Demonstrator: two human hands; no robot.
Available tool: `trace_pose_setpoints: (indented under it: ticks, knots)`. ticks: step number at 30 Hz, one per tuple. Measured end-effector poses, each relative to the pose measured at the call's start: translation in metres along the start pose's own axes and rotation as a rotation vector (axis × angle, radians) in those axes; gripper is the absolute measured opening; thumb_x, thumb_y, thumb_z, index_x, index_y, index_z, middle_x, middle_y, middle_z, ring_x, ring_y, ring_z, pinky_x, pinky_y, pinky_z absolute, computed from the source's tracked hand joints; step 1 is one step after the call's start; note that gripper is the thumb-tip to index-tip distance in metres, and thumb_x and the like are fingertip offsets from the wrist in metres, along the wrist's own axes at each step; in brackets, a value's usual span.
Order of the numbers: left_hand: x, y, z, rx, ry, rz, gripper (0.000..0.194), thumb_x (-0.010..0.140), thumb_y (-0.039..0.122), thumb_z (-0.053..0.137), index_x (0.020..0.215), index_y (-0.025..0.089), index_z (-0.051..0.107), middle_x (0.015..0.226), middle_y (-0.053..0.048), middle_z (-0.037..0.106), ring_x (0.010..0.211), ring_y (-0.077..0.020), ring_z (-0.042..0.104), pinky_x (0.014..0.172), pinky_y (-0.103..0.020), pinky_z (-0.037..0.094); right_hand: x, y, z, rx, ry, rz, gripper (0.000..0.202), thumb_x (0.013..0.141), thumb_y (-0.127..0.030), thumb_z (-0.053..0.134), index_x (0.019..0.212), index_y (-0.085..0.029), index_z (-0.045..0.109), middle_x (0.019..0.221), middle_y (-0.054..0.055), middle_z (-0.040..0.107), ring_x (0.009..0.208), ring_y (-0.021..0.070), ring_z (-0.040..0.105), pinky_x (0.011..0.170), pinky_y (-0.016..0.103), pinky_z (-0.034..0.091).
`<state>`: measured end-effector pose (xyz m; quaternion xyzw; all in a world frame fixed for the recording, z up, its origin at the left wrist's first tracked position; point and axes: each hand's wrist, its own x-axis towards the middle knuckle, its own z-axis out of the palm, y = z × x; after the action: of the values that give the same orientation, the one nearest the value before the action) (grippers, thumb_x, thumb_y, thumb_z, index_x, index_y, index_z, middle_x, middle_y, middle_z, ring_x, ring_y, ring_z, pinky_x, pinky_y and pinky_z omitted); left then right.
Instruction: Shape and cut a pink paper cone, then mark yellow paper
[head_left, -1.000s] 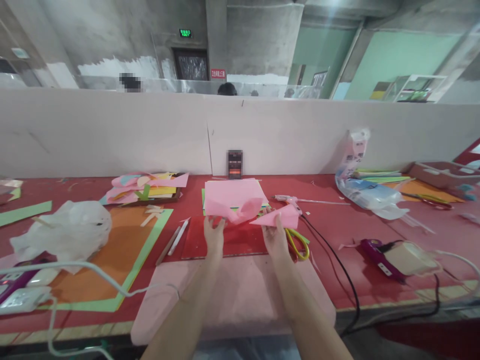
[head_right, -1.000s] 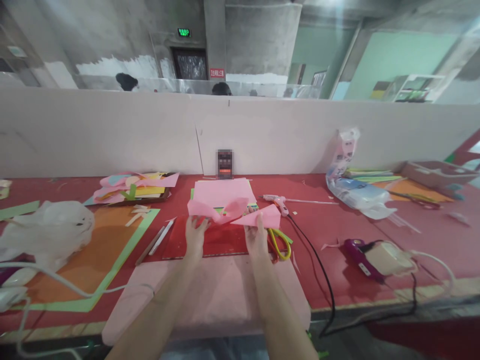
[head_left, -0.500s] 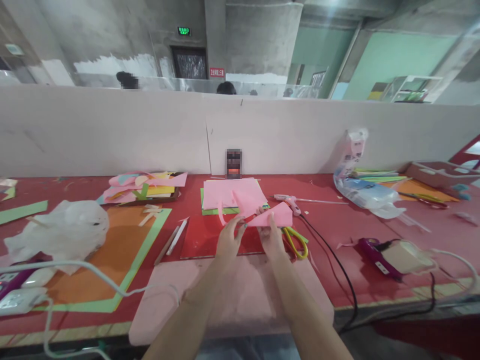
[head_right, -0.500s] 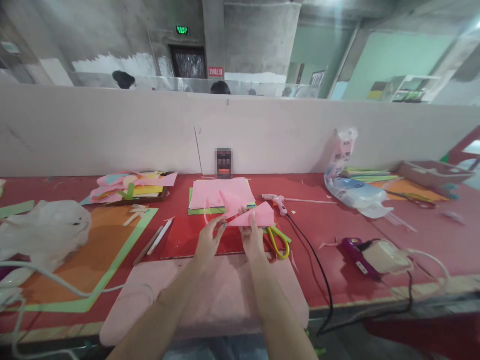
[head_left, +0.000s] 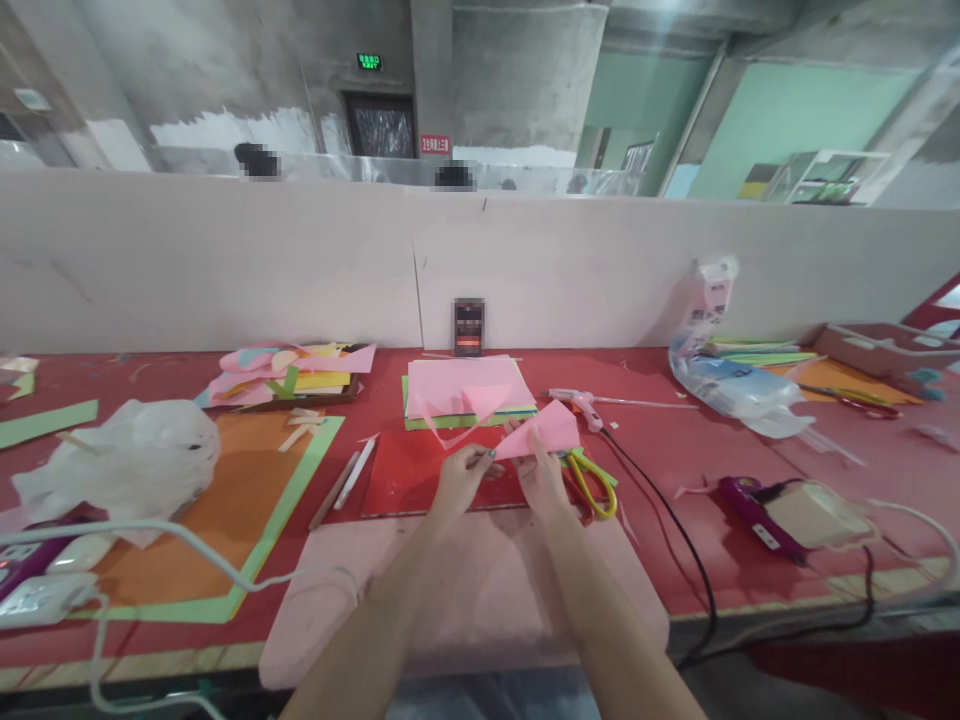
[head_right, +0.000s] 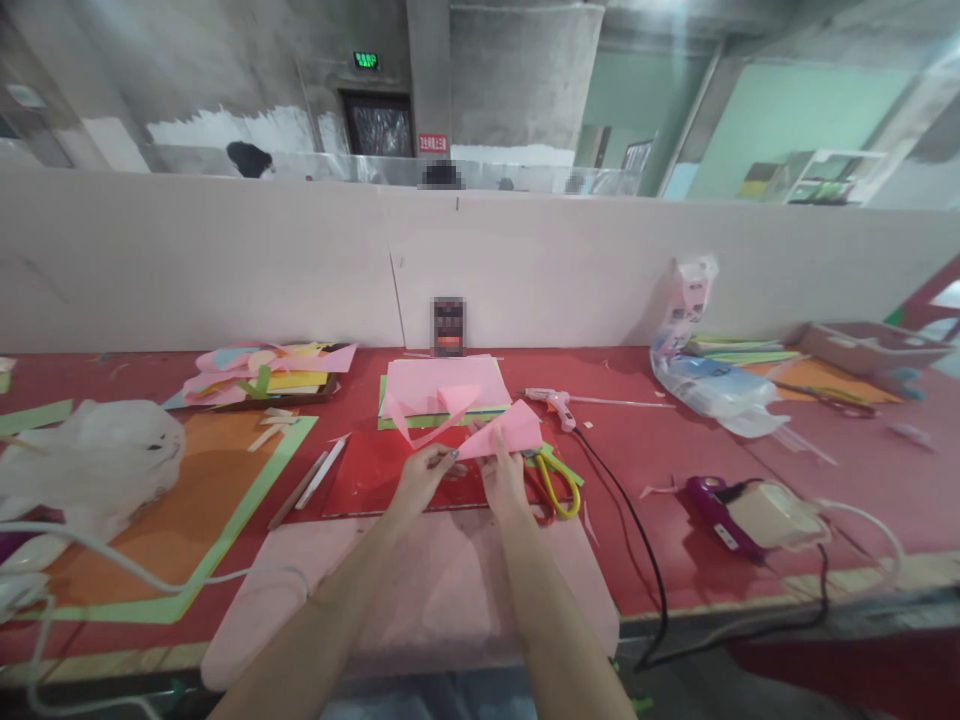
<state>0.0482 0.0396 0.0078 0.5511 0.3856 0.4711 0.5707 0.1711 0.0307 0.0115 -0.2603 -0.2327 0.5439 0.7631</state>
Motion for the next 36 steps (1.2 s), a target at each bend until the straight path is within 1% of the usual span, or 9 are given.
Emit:
trace_pose_setpoints:
  ticks: [8,12,15,19,22,26,29,33,36]
  knots:
    - [-0.003,0.005,0.0,0.027,-0.057,-0.042,0.029,0.067,0.045,0.062,0.071,0.016,0.058,0.061,-0.004,0.067,0.059,-0.0195,0.064,0.06,-0.033,0.052,-0.006,0.0,0.008,-0.066,-0.042,0.041,0.016,0.068,-0.027,0.067,0.077,-0.02,0.057,0.069,-0.004,0.066,0.07,0.0139,0.064,0.067,0.027,0.052]
    - [-0.003,0.005,0.0,0.021,-0.059,-0.052,0.031,0.067,0.045,0.062,0.072,0.015,0.057,0.061,-0.004,0.067,0.059,-0.0199,0.065,0.06,-0.033,0.053,-0.006,-0.001,0.007,-0.054,-0.055,0.058,0.027,0.066,-0.03,0.068,0.089,-0.02,0.058,0.078,-0.001,0.068,0.073,0.0157,0.064,0.064,0.027,0.052]
    - [-0.002,0.003,0.0,0.015,-0.024,-0.015,0.033,0.068,0.044,0.063,0.084,0.015,0.056,0.062,-0.003,0.067,0.058,-0.0196,0.065,0.059,-0.033,0.053,-0.005,0.0,0.004,-0.058,-0.059,0.058,0.036,0.066,-0.033,0.069,0.097,-0.018,0.058,0.086,0.002,0.069,0.077,0.017,0.065,0.066,0.028,0.052]
    - [-0.004,0.001,0.001,0.059,-0.009,0.058,0.04,0.069,0.042,0.062,0.1,0.016,0.056,0.066,-0.003,0.066,0.059,-0.0187,0.064,0.06,-0.032,0.052,-0.005,0.002,0.002,-0.081,-0.047,0.06,0.037,0.066,-0.035,0.069,0.098,-0.018,0.059,0.086,0.003,0.069,0.076,0.0171,0.065,0.068,0.029,0.052]
    - [-0.006,0.003,0.001,0.122,-0.035,0.098,0.04,0.072,0.042,0.059,0.102,0.017,0.058,0.07,-0.003,0.066,0.06,-0.0181,0.063,0.06,-0.03,0.051,-0.008,0.003,0.003,-0.112,-0.089,0.09,0.036,0.065,-0.035,0.069,0.096,-0.018,0.06,0.084,0.003,0.07,0.078,0.0188,0.065,0.069,0.03,0.052]
    - [-0.009,0.009,0.0,0.255,-0.043,0.157,0.031,0.073,0.044,0.056,0.085,0.017,0.064,0.069,-0.003,0.065,0.061,-0.0167,0.06,0.059,-0.025,0.046,-0.011,0.004,0.004,-0.148,-0.135,0.134,0.034,0.065,-0.034,0.07,0.094,-0.018,0.061,0.083,0.003,0.07,0.081,0.0194,0.064,0.07,0.03,0.052]
    - [-0.009,0.011,0.0,0.345,-0.033,0.183,0.031,0.074,0.045,0.053,0.069,0.016,0.061,0.06,0.0,0.06,0.057,-0.0144,0.054,0.055,-0.022,0.039,-0.011,0.004,0.004,-0.146,-0.135,0.154,0.036,0.064,-0.033,0.07,0.095,-0.018,0.061,0.082,0.003,0.069,0.08,0.0191,0.064,0.071,0.03,0.052]
    - [-0.007,0.007,0.0,0.45,-0.012,0.215,0.035,0.076,0.046,0.051,0.061,0.015,0.056,0.053,0.003,0.048,0.052,-0.0104,0.043,0.049,-0.02,0.029,-0.009,0.005,0.004,-0.139,-0.089,0.122,0.035,0.066,-0.034,0.069,0.095,-0.018,0.06,0.082,0.003,0.069,0.082,0.0196,0.064,0.071,0.031,0.052]
    - [-0.005,0.002,0.0,0.447,-0.018,0.203,0.036,0.076,0.046,0.049,0.061,0.014,0.055,0.052,0.004,0.044,0.051,-0.0096,0.041,0.048,-0.02,0.027,-0.008,0.004,0.003,-0.148,-0.069,0.095,0.031,0.067,-0.033,0.068,0.093,-0.019,0.06,0.082,0.003,0.069,0.083,0.0197,0.063,0.073,0.03,0.051]
